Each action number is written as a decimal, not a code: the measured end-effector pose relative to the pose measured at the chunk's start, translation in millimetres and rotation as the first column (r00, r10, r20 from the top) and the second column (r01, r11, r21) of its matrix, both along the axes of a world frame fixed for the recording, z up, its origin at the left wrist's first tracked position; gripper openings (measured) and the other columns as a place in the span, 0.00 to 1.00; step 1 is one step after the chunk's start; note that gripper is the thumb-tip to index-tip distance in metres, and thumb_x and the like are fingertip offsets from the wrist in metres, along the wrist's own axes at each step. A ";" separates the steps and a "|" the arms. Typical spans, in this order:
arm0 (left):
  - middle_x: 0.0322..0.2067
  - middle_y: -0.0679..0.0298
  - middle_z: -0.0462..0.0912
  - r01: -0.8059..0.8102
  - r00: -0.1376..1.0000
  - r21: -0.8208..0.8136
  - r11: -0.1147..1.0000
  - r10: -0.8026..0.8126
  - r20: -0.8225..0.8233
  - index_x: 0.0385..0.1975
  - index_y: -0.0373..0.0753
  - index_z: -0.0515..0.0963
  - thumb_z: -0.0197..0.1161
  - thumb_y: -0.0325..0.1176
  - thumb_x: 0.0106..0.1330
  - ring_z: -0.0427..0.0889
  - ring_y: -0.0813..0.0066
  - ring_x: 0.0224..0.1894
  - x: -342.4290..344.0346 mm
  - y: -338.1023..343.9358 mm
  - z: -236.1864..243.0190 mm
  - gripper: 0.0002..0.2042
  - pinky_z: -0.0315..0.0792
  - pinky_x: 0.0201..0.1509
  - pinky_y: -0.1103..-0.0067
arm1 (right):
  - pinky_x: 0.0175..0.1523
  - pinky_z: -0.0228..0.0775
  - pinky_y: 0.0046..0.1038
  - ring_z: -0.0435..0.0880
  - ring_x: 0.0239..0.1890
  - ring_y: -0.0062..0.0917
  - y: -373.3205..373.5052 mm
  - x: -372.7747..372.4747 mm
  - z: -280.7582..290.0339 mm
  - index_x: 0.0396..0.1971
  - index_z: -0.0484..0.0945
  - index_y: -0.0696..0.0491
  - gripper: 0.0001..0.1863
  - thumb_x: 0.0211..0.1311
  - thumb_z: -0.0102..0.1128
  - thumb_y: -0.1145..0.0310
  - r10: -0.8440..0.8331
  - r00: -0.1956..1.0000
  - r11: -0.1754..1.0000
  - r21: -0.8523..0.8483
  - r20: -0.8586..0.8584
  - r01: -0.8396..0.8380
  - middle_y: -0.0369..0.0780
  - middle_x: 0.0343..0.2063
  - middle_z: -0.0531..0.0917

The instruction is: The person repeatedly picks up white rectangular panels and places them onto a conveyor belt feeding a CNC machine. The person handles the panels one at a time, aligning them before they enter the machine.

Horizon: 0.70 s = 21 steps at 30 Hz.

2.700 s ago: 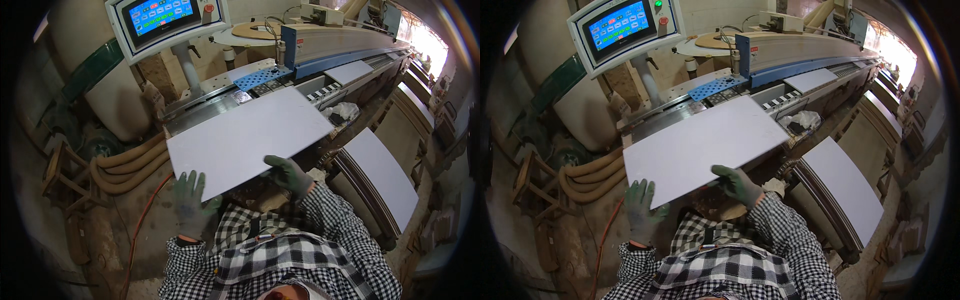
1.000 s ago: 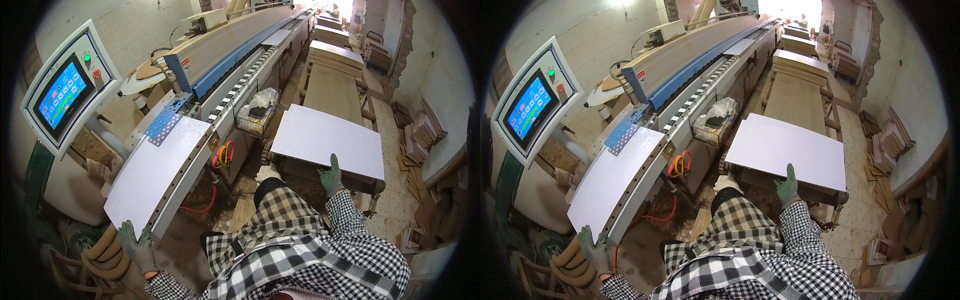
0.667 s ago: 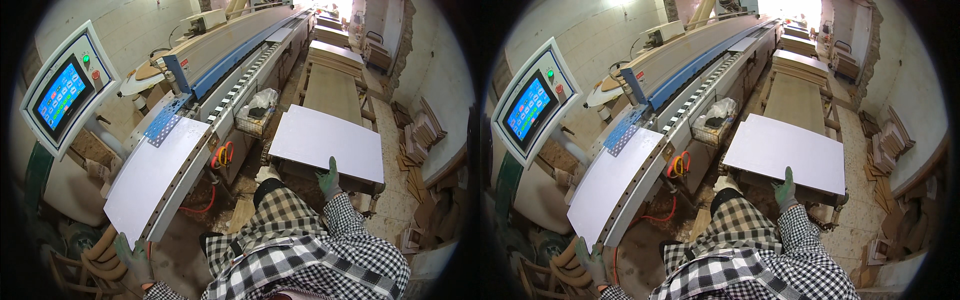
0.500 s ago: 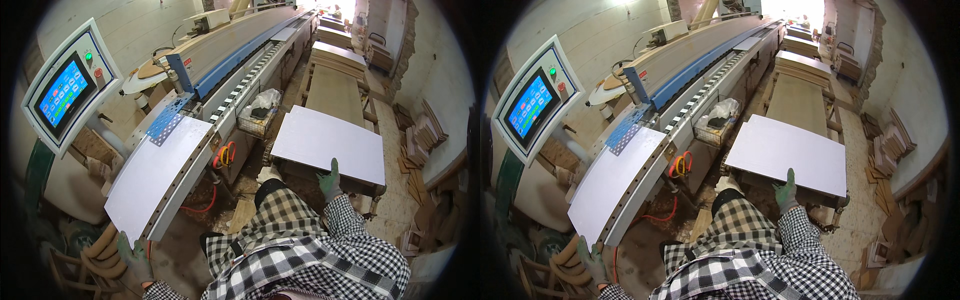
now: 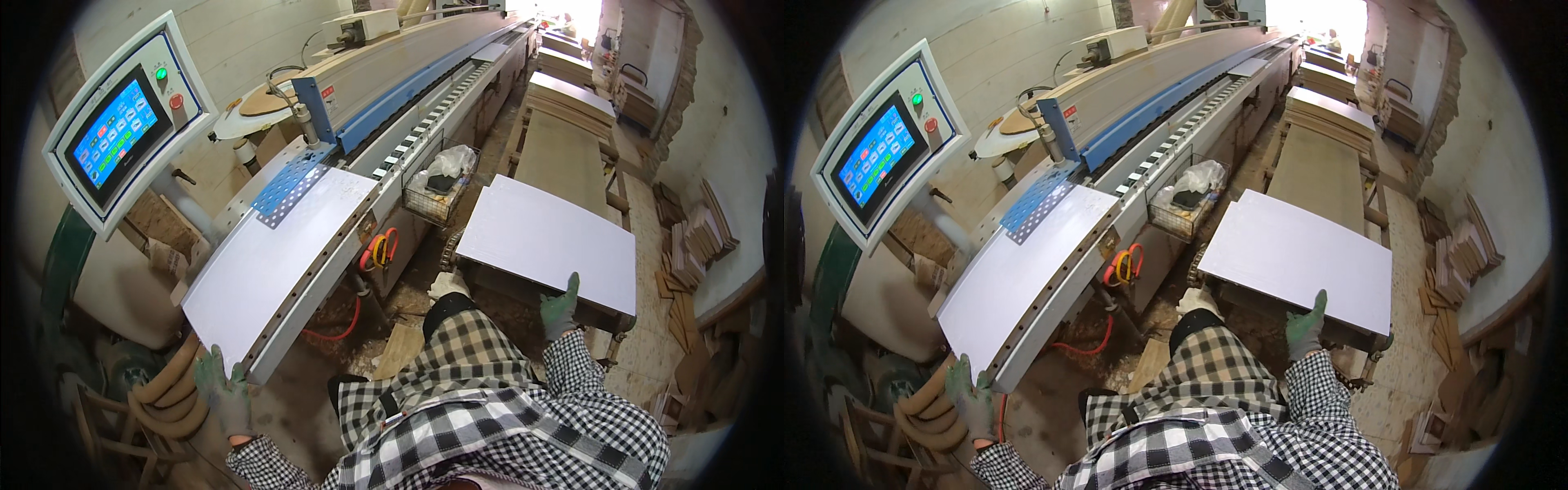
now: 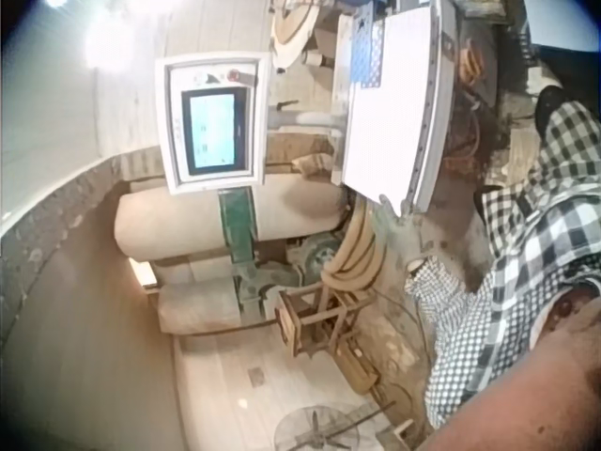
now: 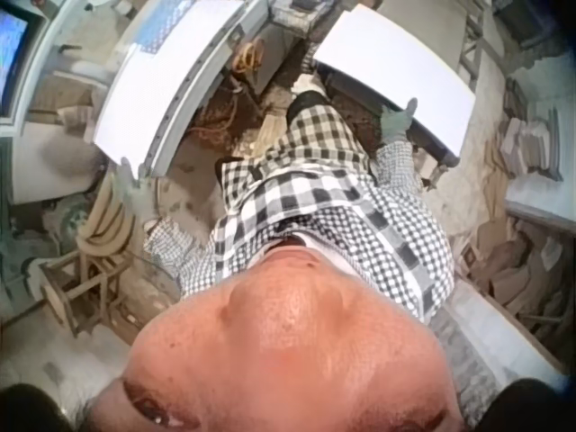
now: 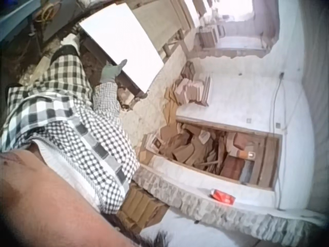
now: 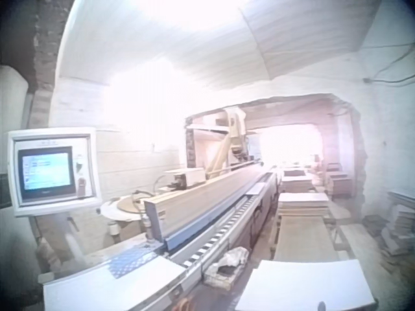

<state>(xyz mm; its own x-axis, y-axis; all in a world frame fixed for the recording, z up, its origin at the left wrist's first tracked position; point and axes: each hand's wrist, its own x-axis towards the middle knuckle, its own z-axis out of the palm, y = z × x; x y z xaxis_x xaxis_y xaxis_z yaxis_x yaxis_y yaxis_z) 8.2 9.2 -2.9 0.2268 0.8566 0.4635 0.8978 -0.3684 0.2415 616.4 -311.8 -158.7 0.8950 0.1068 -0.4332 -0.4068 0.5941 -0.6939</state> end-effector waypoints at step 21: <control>0.63 0.54 0.75 0.306 0.950 0.116 0.945 -0.311 0.031 0.67 0.41 0.70 0.62 0.52 0.68 0.69 0.51 0.67 116.1 38.1 7.7 0.31 0.56 0.75 0.57 | 0.62 0.70 0.35 0.75 0.60 0.30 -83.8 -8.2 -0.3 0.67 0.69 0.47 0.28 0.68 0.61 0.73 0.369 0.649 0.902 -0.426 0.665 -0.075 0.38 0.64 0.71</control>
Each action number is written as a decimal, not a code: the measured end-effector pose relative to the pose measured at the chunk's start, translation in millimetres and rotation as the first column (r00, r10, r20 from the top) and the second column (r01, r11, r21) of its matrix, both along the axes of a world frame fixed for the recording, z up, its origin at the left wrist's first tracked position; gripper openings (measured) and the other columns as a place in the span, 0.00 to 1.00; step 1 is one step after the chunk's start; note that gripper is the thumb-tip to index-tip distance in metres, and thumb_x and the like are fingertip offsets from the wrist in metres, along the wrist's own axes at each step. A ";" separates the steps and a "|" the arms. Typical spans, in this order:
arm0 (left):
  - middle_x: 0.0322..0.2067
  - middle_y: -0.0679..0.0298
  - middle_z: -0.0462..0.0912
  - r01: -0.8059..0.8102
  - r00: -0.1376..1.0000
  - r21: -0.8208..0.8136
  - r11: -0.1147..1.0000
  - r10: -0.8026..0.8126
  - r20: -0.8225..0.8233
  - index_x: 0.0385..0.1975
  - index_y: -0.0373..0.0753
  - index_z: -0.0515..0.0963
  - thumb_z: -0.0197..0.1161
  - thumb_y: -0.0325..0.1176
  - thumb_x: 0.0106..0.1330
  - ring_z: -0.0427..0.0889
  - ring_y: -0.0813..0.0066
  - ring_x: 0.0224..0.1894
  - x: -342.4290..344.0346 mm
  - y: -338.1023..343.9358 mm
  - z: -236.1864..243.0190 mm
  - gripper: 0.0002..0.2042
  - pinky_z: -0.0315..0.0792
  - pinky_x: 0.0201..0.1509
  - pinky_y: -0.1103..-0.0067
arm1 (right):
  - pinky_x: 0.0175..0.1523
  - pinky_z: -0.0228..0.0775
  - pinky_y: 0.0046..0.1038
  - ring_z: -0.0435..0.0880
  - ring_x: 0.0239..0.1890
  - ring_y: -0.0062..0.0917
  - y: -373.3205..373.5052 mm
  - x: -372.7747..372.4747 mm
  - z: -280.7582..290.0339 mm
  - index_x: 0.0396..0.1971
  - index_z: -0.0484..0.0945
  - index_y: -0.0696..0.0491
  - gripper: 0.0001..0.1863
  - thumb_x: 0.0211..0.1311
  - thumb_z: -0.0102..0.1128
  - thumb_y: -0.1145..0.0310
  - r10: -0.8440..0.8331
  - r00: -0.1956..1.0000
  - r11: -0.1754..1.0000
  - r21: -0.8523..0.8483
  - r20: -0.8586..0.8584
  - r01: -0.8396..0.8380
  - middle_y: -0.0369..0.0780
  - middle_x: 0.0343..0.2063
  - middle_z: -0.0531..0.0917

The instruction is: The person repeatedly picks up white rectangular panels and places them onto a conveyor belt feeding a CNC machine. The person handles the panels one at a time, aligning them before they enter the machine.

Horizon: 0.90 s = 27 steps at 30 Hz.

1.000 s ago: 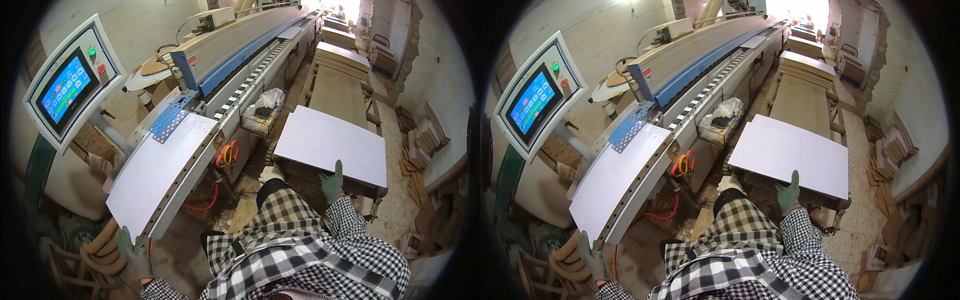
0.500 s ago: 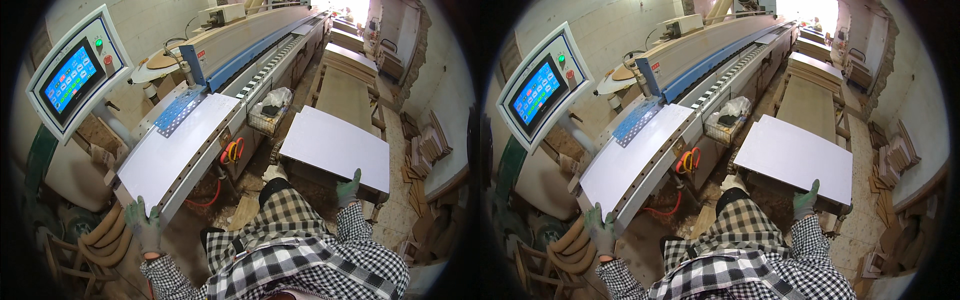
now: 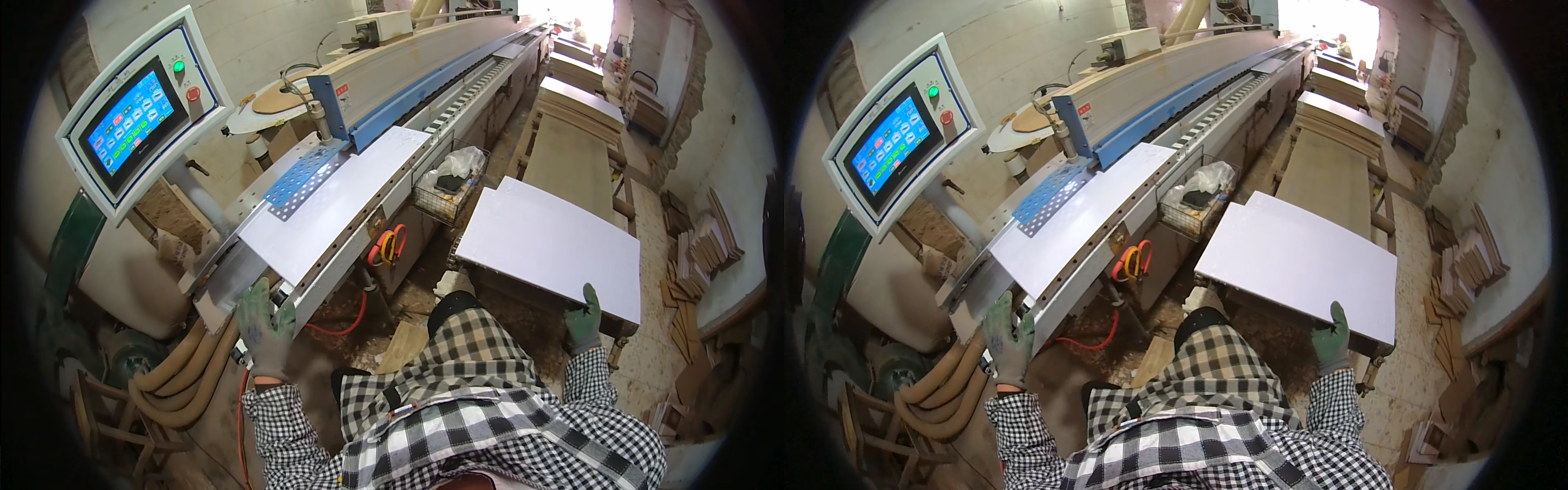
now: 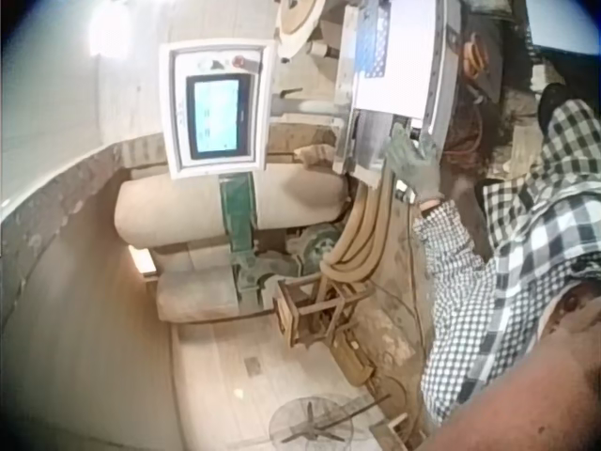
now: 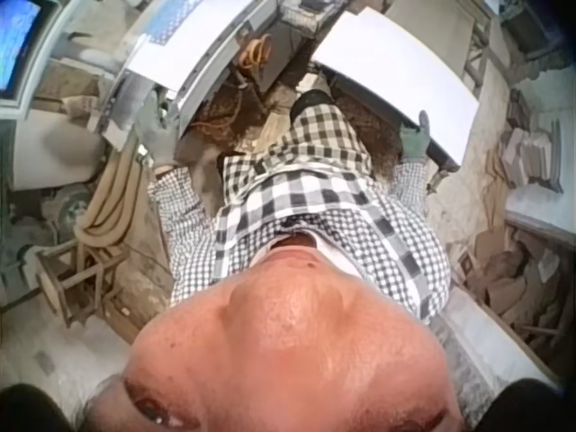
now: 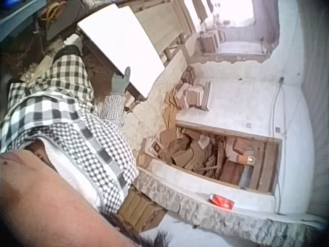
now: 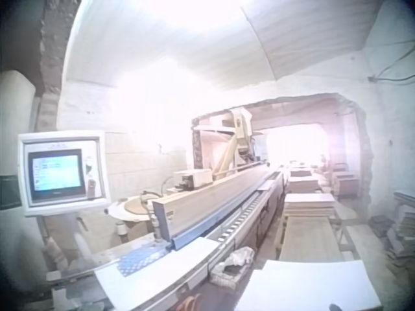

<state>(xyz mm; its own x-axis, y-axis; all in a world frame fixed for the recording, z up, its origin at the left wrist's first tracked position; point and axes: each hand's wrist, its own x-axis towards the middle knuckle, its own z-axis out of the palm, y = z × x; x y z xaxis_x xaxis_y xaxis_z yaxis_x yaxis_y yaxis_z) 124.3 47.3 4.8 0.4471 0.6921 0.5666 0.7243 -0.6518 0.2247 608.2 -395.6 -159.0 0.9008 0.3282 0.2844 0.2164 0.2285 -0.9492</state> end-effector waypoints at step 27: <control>0.65 0.46 0.71 -0.219 0.972 -0.020 0.975 0.216 -0.090 0.64 0.36 0.72 0.64 0.48 0.67 0.63 0.39 0.70 -114.9 -120.1 -3.2 0.30 0.59 0.73 0.51 | 0.52 0.76 0.22 0.82 0.46 0.18 335.8 -240.5 154.3 0.55 0.77 0.53 0.20 0.74 0.58 0.55 0.917 -0.066 0.163 0.520 -0.394 -0.839 0.35 0.48 0.83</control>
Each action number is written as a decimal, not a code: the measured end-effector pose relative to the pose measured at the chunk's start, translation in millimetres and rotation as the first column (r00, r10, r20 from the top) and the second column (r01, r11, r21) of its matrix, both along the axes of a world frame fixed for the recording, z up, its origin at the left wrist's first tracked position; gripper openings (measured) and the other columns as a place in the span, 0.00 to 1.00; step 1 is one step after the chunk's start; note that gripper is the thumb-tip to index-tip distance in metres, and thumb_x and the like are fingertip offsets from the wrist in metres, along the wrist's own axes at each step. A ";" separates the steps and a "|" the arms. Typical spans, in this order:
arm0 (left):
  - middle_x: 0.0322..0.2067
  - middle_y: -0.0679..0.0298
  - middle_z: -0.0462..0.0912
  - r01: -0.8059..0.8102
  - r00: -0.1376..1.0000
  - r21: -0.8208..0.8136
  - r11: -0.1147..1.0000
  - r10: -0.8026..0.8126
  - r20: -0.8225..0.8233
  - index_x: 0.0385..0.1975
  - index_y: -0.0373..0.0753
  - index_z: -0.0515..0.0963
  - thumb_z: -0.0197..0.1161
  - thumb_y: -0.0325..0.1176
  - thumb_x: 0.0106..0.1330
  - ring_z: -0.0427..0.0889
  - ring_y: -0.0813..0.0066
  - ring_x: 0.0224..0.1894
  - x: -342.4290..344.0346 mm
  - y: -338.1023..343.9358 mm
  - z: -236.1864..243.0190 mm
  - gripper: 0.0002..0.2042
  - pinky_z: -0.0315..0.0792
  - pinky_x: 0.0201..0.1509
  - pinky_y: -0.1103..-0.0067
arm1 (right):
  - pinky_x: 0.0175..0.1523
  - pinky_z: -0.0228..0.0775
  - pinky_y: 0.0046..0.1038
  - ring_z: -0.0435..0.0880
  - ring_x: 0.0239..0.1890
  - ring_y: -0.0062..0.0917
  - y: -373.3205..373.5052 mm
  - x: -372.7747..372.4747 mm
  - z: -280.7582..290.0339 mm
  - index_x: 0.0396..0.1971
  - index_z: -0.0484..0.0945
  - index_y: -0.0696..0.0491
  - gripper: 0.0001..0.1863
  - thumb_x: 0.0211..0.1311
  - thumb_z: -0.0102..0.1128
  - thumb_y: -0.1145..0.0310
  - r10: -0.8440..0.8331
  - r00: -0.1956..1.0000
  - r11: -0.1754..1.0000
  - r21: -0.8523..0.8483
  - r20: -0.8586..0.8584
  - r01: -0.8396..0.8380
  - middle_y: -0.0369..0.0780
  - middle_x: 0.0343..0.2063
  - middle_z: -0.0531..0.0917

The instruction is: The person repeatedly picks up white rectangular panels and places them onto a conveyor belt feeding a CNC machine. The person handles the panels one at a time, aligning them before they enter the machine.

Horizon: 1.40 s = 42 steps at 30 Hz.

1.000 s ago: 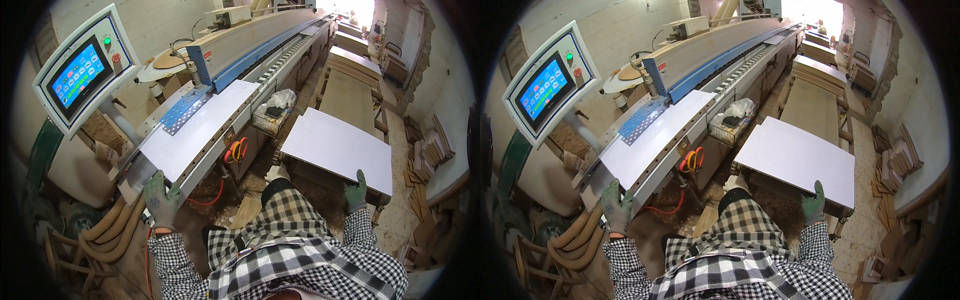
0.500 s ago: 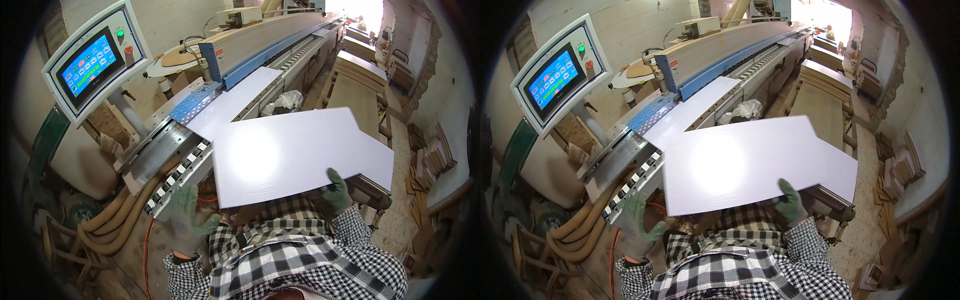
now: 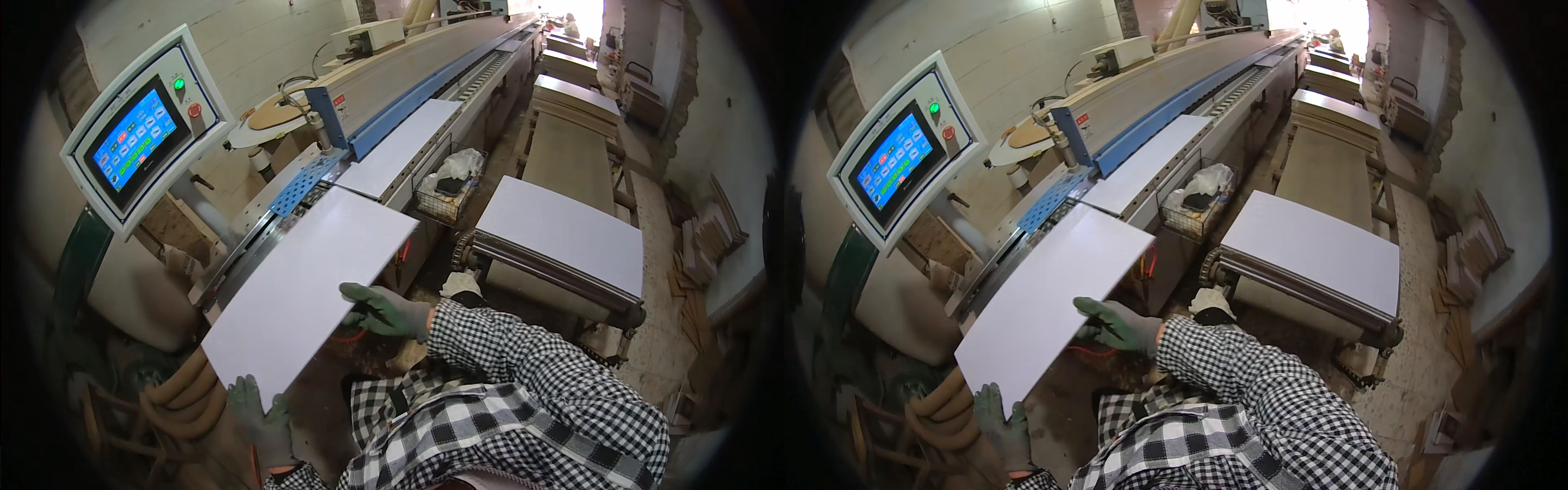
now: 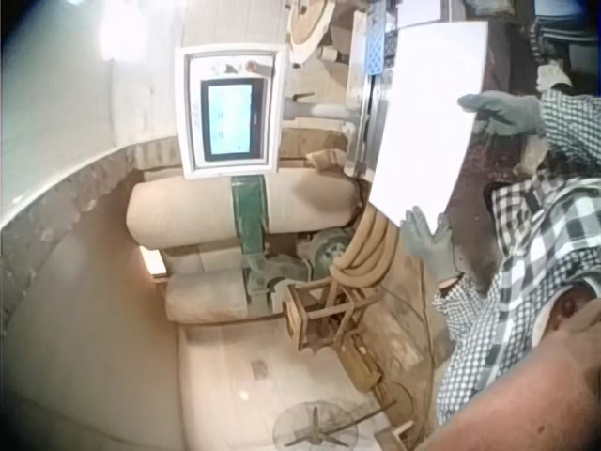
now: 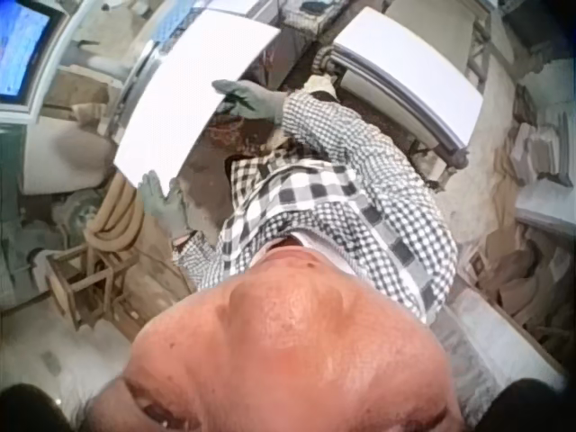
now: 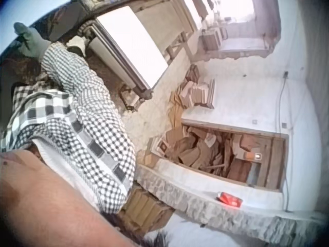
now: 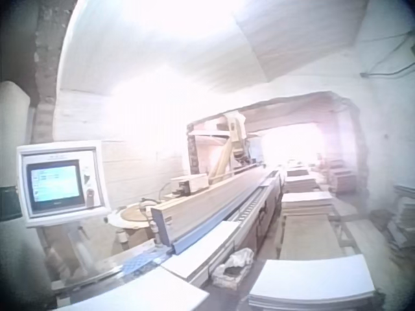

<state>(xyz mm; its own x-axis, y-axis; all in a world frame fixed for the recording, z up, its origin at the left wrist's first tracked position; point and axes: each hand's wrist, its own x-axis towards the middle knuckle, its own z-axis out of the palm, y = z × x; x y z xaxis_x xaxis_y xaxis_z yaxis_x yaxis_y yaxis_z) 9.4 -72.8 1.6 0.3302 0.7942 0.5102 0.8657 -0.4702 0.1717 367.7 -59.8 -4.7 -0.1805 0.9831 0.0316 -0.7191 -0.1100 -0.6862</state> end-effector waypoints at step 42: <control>0.68 0.55 0.71 -0.117 0.979 -0.097 0.988 0.131 0.156 0.65 0.39 0.73 0.67 0.35 0.68 0.60 0.53 0.74 0.3 80.2 -2.6 0.26 0.57 0.75 0.60 | 0.66 0.68 0.42 0.76 0.60 0.41 -230.3 225.4 -123.4 0.67 0.70 0.53 0.37 0.68 0.59 0.42 -0.951 0.294 0.202 -0.523 0.099 0.828 0.43 0.60 0.76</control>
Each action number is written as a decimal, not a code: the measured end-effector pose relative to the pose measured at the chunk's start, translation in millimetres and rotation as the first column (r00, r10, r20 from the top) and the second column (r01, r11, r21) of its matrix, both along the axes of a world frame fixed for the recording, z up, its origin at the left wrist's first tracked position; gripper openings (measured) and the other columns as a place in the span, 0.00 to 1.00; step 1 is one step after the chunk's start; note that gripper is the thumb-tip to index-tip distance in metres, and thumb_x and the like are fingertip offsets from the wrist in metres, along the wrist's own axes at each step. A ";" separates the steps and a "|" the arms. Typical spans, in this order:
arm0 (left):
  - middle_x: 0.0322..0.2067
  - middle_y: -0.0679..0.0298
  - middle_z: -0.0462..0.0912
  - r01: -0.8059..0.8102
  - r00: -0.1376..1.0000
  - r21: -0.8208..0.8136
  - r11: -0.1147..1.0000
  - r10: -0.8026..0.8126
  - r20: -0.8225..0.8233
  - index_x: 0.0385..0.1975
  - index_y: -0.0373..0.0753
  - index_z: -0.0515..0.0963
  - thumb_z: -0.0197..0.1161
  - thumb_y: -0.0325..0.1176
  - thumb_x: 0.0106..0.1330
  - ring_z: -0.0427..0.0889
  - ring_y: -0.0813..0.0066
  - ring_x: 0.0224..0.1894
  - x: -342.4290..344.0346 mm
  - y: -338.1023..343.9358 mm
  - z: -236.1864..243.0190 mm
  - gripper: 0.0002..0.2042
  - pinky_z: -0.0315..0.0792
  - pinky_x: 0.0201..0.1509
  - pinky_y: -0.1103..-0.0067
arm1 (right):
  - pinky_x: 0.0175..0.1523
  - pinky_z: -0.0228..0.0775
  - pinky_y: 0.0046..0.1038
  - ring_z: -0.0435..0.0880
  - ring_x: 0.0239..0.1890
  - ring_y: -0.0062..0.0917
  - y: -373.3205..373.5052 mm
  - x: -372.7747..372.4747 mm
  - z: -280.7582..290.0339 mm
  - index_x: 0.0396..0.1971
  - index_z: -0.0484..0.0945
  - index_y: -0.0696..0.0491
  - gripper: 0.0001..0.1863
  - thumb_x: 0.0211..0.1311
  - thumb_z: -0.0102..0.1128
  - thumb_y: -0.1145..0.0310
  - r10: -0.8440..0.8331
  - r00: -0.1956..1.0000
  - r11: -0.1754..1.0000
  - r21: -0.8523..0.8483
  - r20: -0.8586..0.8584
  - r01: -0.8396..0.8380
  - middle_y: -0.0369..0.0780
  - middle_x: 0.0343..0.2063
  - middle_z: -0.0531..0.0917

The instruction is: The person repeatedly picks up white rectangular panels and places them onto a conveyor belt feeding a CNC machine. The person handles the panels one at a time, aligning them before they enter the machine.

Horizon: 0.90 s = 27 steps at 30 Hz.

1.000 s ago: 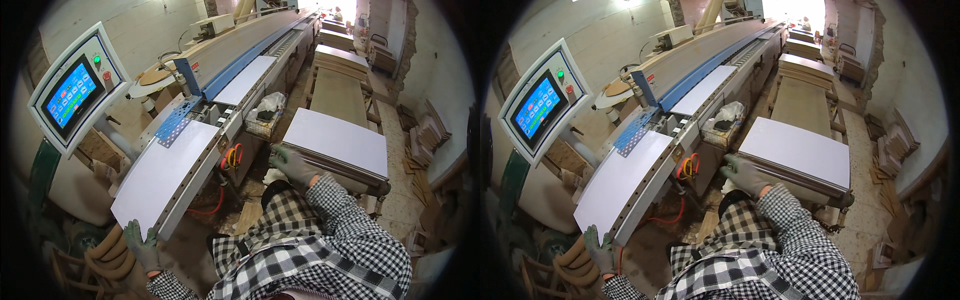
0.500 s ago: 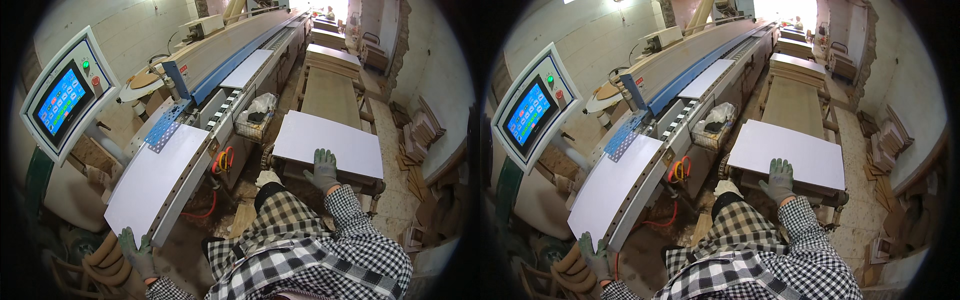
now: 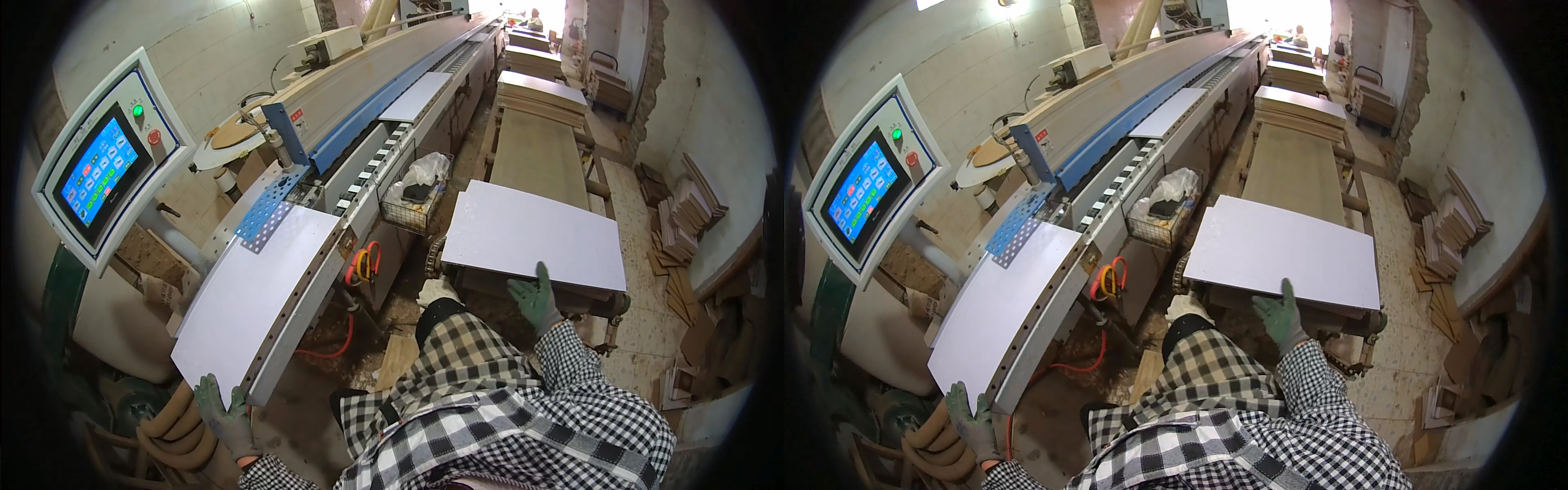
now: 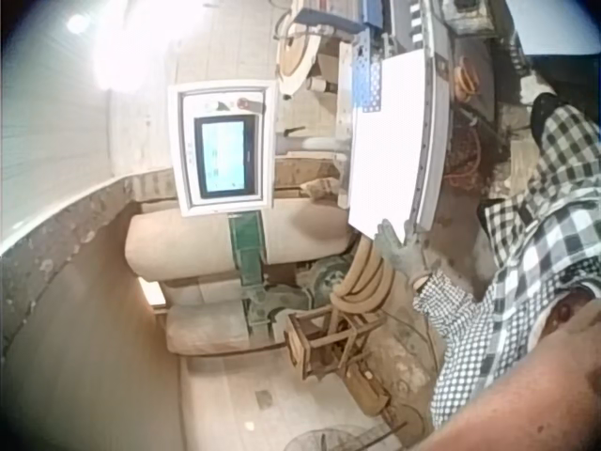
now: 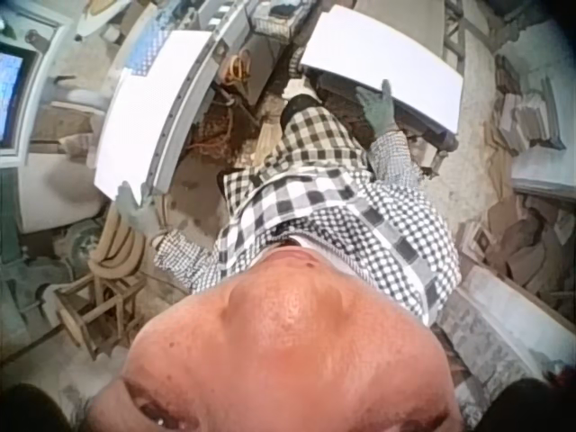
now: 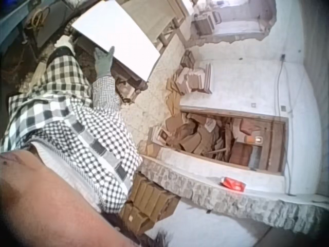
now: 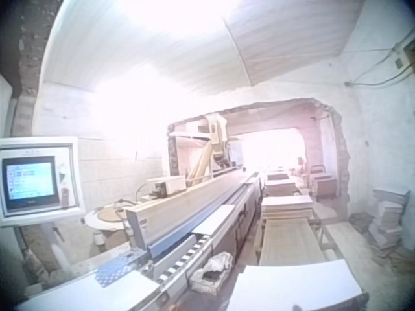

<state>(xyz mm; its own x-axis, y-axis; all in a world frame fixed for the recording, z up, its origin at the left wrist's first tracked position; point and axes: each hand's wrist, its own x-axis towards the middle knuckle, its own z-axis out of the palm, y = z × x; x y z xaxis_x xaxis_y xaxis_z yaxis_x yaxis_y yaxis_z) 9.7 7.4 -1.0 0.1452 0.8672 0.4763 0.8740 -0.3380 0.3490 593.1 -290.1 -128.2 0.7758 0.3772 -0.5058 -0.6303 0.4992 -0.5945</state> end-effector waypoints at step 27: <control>0.70 0.55 0.67 -0.001 1.000 -0.012 1.000 0.001 0.010 0.71 0.48 0.67 0.65 0.41 0.69 0.63 0.52 0.72 -36.9 -17.3 -4.6 0.30 0.58 0.75 0.60 | 0.78 0.50 0.42 0.58 0.72 0.46 -40.0 43.1 -67.7 0.77 0.39 0.46 0.60 0.57 0.69 0.36 -0.014 0.997 0.989 0.146 0.070 0.004 0.51 0.73 0.50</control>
